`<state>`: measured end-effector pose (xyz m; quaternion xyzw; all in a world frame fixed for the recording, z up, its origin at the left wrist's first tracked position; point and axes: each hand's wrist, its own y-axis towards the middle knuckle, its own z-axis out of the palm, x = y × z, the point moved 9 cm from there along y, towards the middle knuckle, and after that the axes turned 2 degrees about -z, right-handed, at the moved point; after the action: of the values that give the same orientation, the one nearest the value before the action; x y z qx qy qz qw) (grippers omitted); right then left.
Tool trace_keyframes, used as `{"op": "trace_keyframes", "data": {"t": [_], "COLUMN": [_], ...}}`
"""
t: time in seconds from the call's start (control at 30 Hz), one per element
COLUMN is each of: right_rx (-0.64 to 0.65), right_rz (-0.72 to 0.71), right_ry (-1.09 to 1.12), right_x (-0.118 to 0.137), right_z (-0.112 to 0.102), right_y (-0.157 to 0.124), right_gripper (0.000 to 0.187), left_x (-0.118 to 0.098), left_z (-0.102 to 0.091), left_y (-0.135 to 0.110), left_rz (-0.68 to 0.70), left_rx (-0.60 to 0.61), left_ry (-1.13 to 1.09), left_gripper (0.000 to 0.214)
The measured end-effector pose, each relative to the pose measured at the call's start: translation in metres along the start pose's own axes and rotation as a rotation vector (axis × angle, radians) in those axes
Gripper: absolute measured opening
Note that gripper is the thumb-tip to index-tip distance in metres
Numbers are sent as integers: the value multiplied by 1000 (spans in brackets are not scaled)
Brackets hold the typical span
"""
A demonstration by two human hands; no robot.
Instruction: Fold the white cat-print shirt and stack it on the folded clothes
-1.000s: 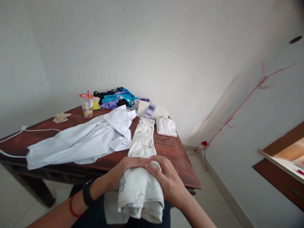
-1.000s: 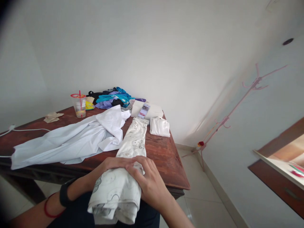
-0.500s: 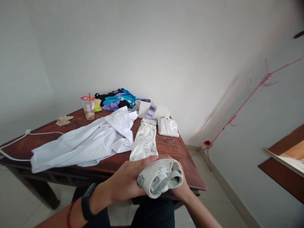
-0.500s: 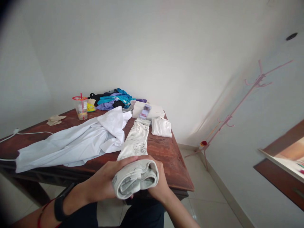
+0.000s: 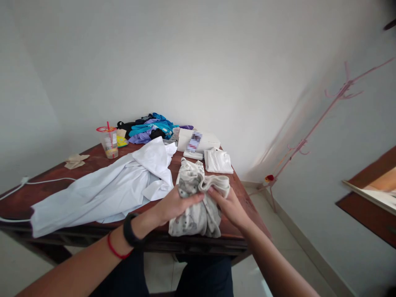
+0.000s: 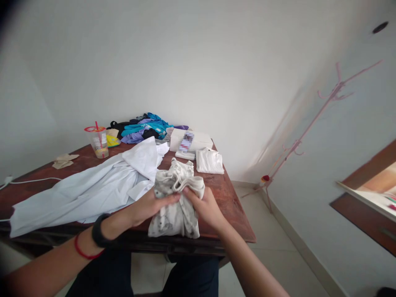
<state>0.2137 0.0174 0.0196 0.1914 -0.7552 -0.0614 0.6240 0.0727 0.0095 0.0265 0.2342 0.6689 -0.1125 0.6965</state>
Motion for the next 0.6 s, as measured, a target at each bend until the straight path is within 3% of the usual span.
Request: {"op": "trace_keyframes", "data": {"t": [0.13,0.2,0.27,0.33,0.43,0.53,0.6], "right_rx": [-134,-158,-169,-165,-95,-24,-42], "right_rz": [157,198,232,267,344,370,307], "right_ry": [-28,-86,-101,-21,221,328,209], "right_x": [-80,-114,-135,-141,-129,-110,-103], "right_z": [-3,-4,-5,-4,5,13,10], "right_y": [42,49,48,42,28,16,10], "right_gripper": [41,37,36,39,44,44,41], "left_x": [83,112,127,126,99,74,69], "left_z": [-23,-42,-51,-49,-40,-30,-27], "left_y": [29,31,26,20,12,-1,-11], "left_rz": [-415,-502,-528,-474,-271,-162,-150], "left_rx": [20,-85,-146,-132,-110,-73,-49], "left_ry": [-214,-182,-127,-96,-4,166,286], "left_gripper": [56,69,87,100,96,61,40]}}
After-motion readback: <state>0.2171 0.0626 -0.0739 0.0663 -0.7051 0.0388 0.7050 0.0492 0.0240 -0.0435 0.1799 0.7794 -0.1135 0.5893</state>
